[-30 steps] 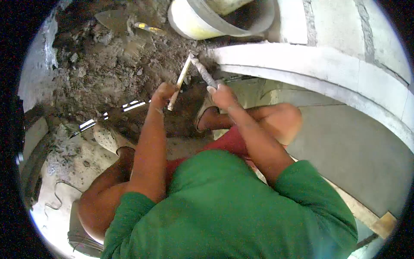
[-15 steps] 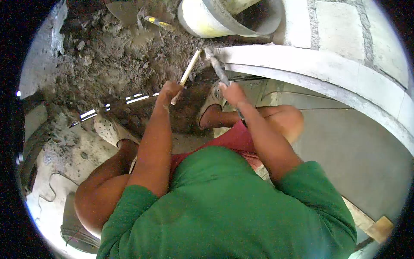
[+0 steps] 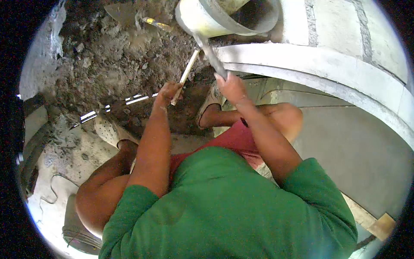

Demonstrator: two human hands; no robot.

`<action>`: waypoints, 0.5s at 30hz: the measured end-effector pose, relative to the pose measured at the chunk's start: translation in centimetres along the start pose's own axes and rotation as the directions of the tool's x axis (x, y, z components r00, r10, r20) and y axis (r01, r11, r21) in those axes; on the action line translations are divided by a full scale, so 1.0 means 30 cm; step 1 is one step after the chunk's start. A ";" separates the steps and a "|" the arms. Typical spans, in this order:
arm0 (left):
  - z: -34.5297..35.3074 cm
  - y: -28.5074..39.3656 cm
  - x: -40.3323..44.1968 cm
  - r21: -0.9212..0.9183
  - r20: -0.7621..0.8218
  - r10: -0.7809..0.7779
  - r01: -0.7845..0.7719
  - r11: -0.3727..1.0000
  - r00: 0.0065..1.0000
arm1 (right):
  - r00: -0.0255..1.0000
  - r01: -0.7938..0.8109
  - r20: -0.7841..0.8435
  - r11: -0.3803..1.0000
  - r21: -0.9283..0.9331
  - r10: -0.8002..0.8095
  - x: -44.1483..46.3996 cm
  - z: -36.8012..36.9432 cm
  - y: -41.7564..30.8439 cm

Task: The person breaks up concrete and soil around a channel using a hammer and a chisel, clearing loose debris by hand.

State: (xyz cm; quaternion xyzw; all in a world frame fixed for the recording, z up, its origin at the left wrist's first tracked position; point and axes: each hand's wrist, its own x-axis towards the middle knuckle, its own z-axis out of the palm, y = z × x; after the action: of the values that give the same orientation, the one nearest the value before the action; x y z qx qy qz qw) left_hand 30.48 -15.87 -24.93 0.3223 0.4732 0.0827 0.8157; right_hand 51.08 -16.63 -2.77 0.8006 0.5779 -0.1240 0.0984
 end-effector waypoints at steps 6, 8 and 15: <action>-0.016 -0.046 0.046 0.208 0.065 0.014 -0.027 0.978 0.998 | 0.968 0.007 0.250 0.995 0.104 -0.033 0.034 -0.002 0.131; -0.034 -0.010 0.023 -0.031 0.079 -0.026 0.028 0.999 0.997 | 0.937 -0.157 0.341 0.962 0.225 0.073 0.014 -0.203 -0.084; -0.006 -0.009 -0.004 -0.229 0.064 -0.049 0.062 0.972 0.997 | 0.945 0.294 -0.248 0.887 0.356 -0.213 0.017 -0.307 -0.252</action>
State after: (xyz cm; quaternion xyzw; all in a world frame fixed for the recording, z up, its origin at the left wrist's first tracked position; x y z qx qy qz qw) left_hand 30.22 -16.06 -25.07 0.2144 0.4453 0.1046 0.8630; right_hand 44.84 -11.04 5.70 0.7297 0.6488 -0.1658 -0.1385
